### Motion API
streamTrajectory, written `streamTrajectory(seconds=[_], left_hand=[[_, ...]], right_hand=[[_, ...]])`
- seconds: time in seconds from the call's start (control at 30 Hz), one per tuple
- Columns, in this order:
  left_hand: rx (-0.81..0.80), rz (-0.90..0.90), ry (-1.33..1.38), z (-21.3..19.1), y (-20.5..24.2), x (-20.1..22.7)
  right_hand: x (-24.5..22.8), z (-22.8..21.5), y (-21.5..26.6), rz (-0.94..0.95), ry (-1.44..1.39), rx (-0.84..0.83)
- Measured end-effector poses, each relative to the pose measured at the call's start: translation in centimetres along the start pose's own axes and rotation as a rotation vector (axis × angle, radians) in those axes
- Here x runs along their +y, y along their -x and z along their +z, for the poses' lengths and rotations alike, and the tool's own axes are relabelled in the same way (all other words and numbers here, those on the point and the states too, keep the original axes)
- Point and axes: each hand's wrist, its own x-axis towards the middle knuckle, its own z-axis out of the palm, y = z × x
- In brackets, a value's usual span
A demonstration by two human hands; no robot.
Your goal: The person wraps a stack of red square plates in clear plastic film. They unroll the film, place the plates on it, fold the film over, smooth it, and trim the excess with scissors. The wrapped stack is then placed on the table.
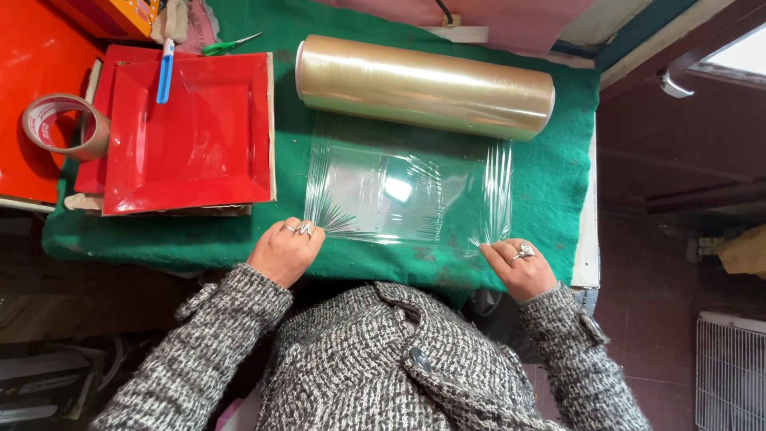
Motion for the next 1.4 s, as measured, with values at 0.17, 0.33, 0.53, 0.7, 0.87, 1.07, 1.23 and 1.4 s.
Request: streamTrajectory(seconds=[0.17,0.33,0.53,0.7,0.87,1.07,1.23,1.4], left_hand=[[0.017,0.006,0.013,-2.1,-0.1,0.2],[-0.033,0.003,0.002,-2.3,0.6,0.7],[-0.082,0.007,0.012,0.1,1.9,1.1],[-0.116,-0.006,0.071,1.2,2.8,1.7],[-0.154,0.001,0.084,3.0,3.3,2.1],[-0.144,0.041,0.137,3.4,3.4,1.4],[-0.114,0.086,0.216,2.4,2.6,0.4],[-0.246,0.036,0.367,1.1,-0.7,0.9]], right_hand=[[0.2,-1.9,0.1,-0.006,-0.030,-0.011],[0.2,-2.5,0.4,-0.038,-0.071,-0.048],[0.2,-0.1,1.5,-0.102,-0.118,-0.133],[0.5,0.8,2.2,-0.117,-0.179,-0.170],[0.7,1.5,2.8,-0.089,-0.200,-0.225],[0.0,0.4,2.6,-0.024,-0.228,-0.229],[-0.2,1.7,4.6,0.104,-0.247,-0.306],[-0.8,2.4,5.1,0.193,-0.186,-0.337]])
